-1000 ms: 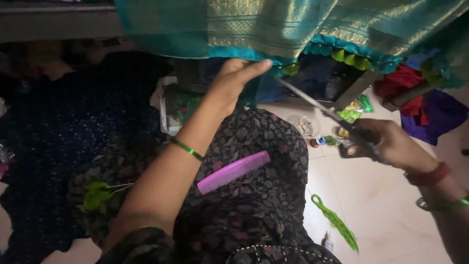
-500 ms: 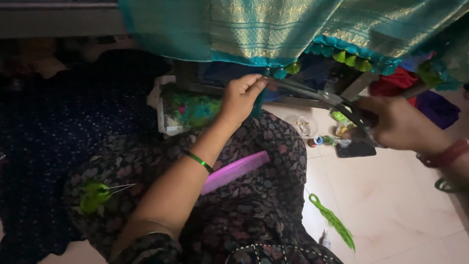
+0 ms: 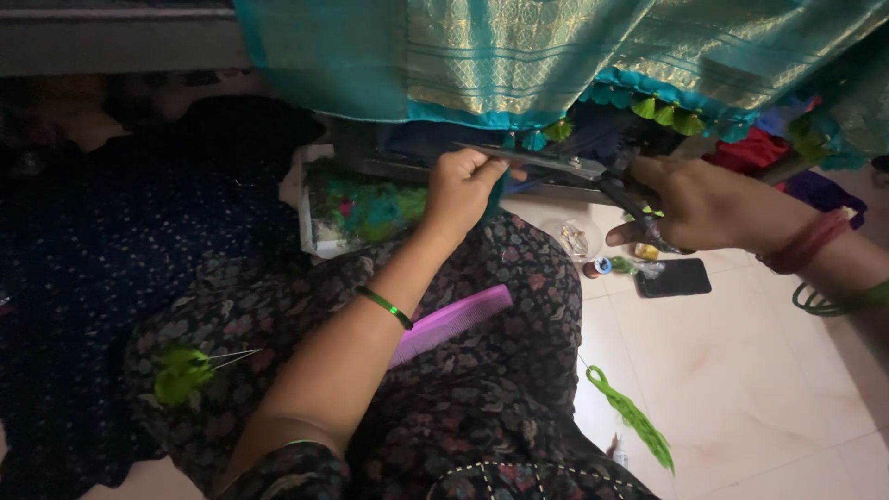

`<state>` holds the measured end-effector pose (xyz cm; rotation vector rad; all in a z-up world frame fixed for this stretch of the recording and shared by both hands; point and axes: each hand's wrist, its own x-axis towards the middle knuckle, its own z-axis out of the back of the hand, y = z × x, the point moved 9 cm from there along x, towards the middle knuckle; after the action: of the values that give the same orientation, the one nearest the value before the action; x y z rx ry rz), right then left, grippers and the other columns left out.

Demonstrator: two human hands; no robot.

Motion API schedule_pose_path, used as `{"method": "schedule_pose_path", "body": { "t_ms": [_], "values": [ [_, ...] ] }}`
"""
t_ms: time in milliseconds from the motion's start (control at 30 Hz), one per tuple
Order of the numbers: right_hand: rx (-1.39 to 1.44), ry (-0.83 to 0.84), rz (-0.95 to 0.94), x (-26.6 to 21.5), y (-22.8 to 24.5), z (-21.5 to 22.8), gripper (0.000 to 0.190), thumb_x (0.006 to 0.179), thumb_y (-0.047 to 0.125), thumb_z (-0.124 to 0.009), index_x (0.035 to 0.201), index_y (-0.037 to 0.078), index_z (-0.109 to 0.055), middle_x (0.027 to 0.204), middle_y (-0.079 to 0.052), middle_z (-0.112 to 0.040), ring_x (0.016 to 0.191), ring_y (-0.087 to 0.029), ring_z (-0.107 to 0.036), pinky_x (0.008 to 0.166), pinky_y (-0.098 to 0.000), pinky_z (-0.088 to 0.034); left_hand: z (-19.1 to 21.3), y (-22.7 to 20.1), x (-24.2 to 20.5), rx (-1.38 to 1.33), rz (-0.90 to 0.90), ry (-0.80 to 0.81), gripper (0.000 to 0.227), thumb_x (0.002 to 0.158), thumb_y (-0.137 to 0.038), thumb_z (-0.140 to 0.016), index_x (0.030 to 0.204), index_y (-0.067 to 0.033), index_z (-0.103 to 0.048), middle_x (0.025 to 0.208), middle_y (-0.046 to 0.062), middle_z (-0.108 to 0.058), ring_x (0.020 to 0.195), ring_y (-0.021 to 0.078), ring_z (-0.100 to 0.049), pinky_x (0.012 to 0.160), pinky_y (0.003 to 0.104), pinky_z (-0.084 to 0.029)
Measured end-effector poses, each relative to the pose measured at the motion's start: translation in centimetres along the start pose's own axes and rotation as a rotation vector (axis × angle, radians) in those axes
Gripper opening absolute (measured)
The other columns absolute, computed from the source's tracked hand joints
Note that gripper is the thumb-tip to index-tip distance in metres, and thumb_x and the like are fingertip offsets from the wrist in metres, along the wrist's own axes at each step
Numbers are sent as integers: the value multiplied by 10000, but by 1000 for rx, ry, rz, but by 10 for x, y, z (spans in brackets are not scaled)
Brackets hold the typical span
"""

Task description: Tying decorative tassels and knots onto the fringe of a sari.

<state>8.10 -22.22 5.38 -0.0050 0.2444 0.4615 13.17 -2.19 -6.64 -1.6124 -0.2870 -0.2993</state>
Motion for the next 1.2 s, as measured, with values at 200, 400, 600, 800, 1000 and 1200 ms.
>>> {"method": "schedule_pose_path", "body": {
  "t_ms": [200, 400, 600, 800, 1000, 1200],
  "values": [
    [38, -71, 108, -3, -4, -8, 556, 808, 411, -836, 1051, -51, -643, 718, -227, -646, 614, -330, -648, 593, -431, -523, -1, 2, -1, -18, -14, -24, 175, 948, -111, -659, 918, -11, -799, 876, 77, -812, 804, 111, -740, 750, 266, -555],
    [167, -58, 134, -20, -17, -37, 425, 780, 347, -848, 997, 15, -696, 702, -147, -686, 578, -260, -674, 555, -388, -540, 15, 38, -24, -96, 140, 34, 171, 972, -119, -663, 943, 0, -783, 887, 74, -791, 817, 126, -704, 774, 288, -543],
    [415, 121, 231, -49, -7, -135, 448, 695, 323, -893, 1022, 65, -729, 802, -113, -743, 676, -240, -729, 605, -384, -568, 60, 102, -126, -191, 500, 321, 202, 976, -144, -642, 976, 6, -778, 947, 84, -795, 948, 160, -723, 949, 319, -529],
    [510, 407, 417, -53, 54, -251, 387, 795, 229, -806, 1134, 69, -710, 1012, -141, -744, 869, -309, -725, 750, -407, -578, 105, 129, -226, -204, 732, 254, 242, 975, -151, -629, 1005, 39, -776, 971, 109, -792, 990, 192, -722, 980, 339, -514],
    [512, 50, 557, 33, 100, -213, 251, 873, 82, -631, 1087, 109, -759, 1043, -140, -753, 911, -326, -729, 803, -404, -585, 121, 123, -244, -232, 746, 166, 256, 987, -170, -619, 1050, 38, -755, 983, 109, -788, 998, 185, -723, 991, 341, -507],
    [149, -118, 384, 120, 127, -246, 342, 869, 114, -632, 1181, 197, -747, 929, -142, -732, 801, -351, -706, 680, -456, -564, 145, 92, -212, -186, 649, 113, 251, 1008, -180, -616, 1057, 21, -759, 1005, 98, -791, 1035, 171, -697, 1019, 344, -485]
  ]
}}
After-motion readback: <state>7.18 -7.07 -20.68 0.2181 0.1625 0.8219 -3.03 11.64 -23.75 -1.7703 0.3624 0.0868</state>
